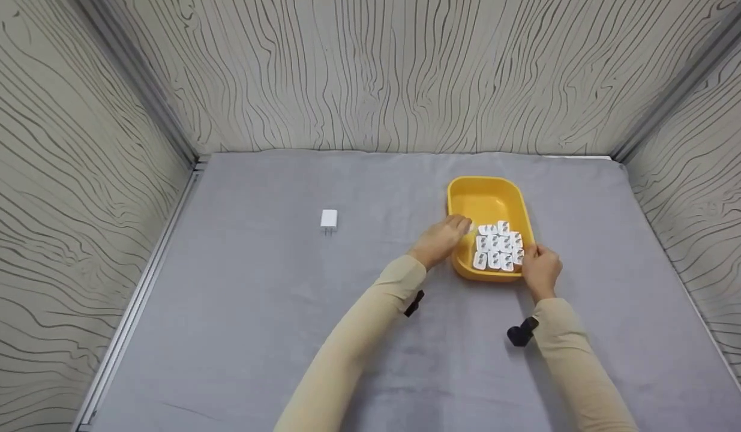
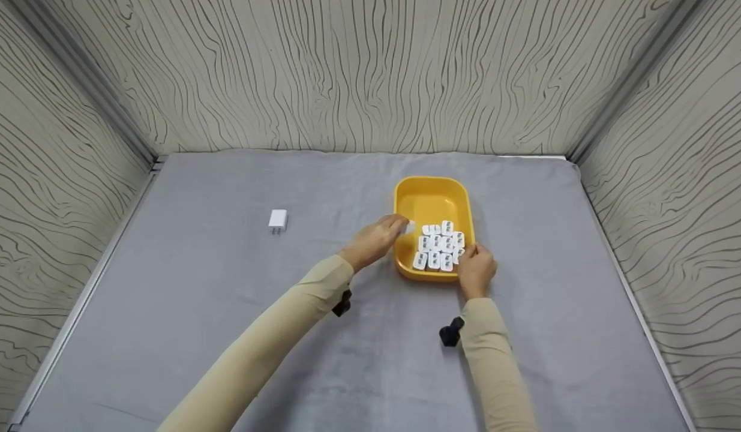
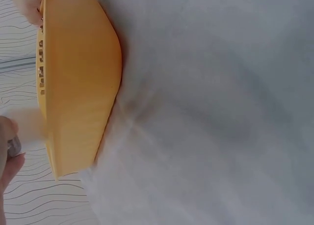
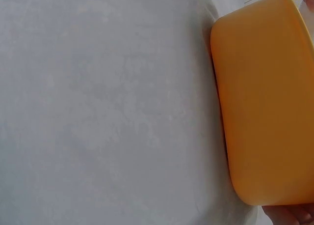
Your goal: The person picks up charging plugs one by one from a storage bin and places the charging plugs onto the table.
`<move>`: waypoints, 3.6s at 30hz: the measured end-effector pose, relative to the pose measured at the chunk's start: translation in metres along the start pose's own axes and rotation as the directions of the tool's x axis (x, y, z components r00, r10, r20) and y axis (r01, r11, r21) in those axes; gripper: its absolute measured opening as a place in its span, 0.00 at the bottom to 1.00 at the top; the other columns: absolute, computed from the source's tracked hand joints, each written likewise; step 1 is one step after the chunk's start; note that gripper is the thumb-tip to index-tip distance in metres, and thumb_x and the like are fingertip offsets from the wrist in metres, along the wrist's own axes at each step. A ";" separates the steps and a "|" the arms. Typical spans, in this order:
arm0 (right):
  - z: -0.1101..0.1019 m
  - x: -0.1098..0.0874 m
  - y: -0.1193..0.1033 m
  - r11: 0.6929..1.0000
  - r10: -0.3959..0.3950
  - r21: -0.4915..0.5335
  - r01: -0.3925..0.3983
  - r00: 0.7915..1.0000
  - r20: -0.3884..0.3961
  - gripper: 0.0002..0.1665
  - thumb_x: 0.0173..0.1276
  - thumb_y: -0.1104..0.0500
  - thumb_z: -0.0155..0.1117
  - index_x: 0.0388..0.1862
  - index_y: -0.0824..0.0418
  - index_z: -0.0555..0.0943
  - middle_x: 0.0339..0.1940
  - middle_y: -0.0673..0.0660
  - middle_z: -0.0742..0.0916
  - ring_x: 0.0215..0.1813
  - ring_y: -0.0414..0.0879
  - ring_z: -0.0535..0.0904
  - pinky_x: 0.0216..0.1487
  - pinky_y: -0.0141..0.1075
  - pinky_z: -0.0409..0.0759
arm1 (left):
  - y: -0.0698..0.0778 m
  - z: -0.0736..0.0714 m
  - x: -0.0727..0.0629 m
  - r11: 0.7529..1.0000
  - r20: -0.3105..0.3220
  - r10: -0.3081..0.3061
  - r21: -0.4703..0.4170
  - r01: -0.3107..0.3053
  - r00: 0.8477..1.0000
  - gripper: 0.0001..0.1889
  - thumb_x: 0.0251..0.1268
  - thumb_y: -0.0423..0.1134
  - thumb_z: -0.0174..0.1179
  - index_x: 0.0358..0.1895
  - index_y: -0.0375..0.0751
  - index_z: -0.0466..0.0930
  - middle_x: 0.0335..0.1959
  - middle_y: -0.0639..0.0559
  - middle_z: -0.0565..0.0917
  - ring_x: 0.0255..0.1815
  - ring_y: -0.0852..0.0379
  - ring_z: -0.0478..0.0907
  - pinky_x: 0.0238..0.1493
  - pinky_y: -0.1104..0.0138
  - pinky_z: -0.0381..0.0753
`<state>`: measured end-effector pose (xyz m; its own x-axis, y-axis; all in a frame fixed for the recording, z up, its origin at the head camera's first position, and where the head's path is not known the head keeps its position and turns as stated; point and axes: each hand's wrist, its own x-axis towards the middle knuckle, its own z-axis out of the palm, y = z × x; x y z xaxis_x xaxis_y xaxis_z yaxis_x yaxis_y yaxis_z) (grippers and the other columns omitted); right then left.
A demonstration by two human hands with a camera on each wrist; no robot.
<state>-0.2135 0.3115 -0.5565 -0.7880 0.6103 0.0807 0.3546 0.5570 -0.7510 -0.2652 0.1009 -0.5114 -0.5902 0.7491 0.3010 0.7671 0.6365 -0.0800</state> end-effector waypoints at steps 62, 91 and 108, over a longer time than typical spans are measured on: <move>-0.045 0.040 0.003 0.939 0.162 0.130 -0.318 0.743 0.650 0.33 0.74 0.57 0.46 0.69 0.79 0.61 0.24 0.37 0.80 0.30 0.28 0.78 0.36 0.23 0.82 | -0.067 0.046 -0.064 0.946 -0.020 -0.310 0.094 0.311 0.950 0.14 0.64 0.25 0.54 0.52 0.34 0.77 0.46 0.46 0.84 0.50 0.53 0.82 0.48 0.70 0.85; -0.044 0.037 0.003 0.954 0.159 0.099 -0.283 0.757 0.634 0.33 0.75 0.54 0.44 0.69 0.77 0.62 0.29 0.38 0.80 0.33 0.27 0.75 0.37 0.21 0.80 | -0.093 0.039 -0.086 0.900 -0.176 -0.380 0.157 0.407 0.908 0.11 0.61 0.24 0.52 0.45 0.32 0.79 0.39 0.44 0.86 0.41 0.53 0.84 0.37 0.69 0.87; -0.045 0.037 0.003 0.960 0.199 0.031 -0.278 0.755 0.624 0.33 0.76 0.51 0.43 0.70 0.72 0.63 0.46 0.50 0.81 0.35 0.28 0.74 0.38 0.21 0.79 | -0.108 0.045 -0.098 0.871 -0.257 -0.410 0.174 0.460 0.875 0.07 0.56 0.23 0.54 0.36 0.31 0.80 0.31 0.43 0.85 0.33 0.52 0.82 0.35 0.67 0.85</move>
<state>-0.2187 0.3610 -0.5266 -0.8391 0.2200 -0.4975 0.5440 0.3472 -0.7639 -0.3016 -0.0323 -0.5751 -0.7662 0.3471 0.5408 0.3530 0.9306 -0.0970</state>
